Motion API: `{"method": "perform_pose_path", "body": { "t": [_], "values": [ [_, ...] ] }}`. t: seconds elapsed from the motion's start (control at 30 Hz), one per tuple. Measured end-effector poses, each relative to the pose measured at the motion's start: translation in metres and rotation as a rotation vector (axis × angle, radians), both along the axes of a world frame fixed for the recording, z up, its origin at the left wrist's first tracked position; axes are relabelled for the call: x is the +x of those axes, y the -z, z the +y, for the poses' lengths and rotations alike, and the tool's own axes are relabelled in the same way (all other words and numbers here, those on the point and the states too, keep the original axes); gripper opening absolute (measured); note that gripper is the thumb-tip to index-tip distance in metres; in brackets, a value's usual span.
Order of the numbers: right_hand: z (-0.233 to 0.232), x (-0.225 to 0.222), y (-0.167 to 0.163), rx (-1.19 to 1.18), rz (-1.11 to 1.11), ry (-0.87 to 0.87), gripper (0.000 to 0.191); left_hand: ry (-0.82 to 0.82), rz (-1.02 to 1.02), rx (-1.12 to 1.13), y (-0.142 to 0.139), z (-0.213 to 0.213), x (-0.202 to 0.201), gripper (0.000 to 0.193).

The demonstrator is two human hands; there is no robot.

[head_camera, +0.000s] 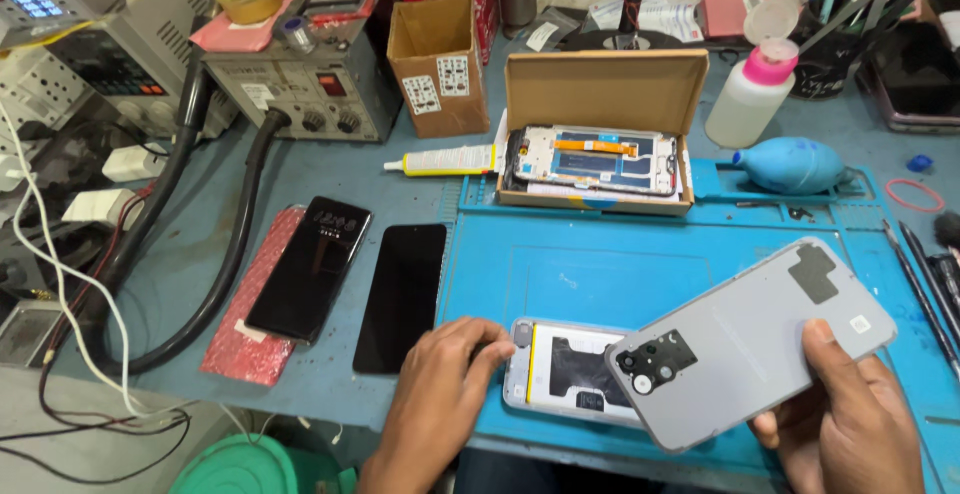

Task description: The person holds a smartphone, turns it over, and uses a thin blade to pry along the edge of the back cover. They separate the back panel from the phone body, set the panel aside, and begin working on the exposed internals with a screwdriver.

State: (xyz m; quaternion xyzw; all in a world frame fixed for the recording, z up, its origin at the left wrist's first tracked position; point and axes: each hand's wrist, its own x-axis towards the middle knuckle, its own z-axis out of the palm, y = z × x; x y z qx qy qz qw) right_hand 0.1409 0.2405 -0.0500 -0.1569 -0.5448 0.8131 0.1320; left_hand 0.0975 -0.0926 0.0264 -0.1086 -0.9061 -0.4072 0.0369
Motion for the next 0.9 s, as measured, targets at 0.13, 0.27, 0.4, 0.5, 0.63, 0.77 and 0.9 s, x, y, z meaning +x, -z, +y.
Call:
{"method": "perform_pose_path", "body": {
  "t": [0.13,0.27,0.4,0.5,0.63,0.77,0.9],
  "values": [
    [0.002,-0.005,0.002,0.014,-0.038,0.064,0.041,-0.085,-0.241,0.195,-0.008,-0.011,-0.003,0.022],
    [0.002,-0.004,-0.001,0.024,-0.022,0.039,0.042,-0.125,-0.189,0.395,0.004,-0.03,-0.002,0.029],
    [0.0,-0.001,-0.006,-0.013,-0.003,0.025,0.041,-0.104,-0.151,0.392,0.031,-0.079,0.011,0.044],
    [-0.002,0.002,-0.009,-0.042,0.036,0.001,0.04,0.045,-0.291,0.22,0.044,-0.145,0.025,0.036],
    [-0.004,0.003,-0.014,-0.13,0.163,-0.092,0.036,0.119,-0.311,0.056,0.059,-0.205,0.043,0.02],
    [-0.011,0.0,-0.017,-0.084,0.106,-0.048,0.039,-0.022,-0.105,-0.012,0.051,-0.214,0.051,0.016],
    [-0.019,0.001,-0.021,-0.078,0.171,-0.176,0.042,-0.02,0.068,0.151,0.024,-0.161,0.046,0.017]
  ]
}}
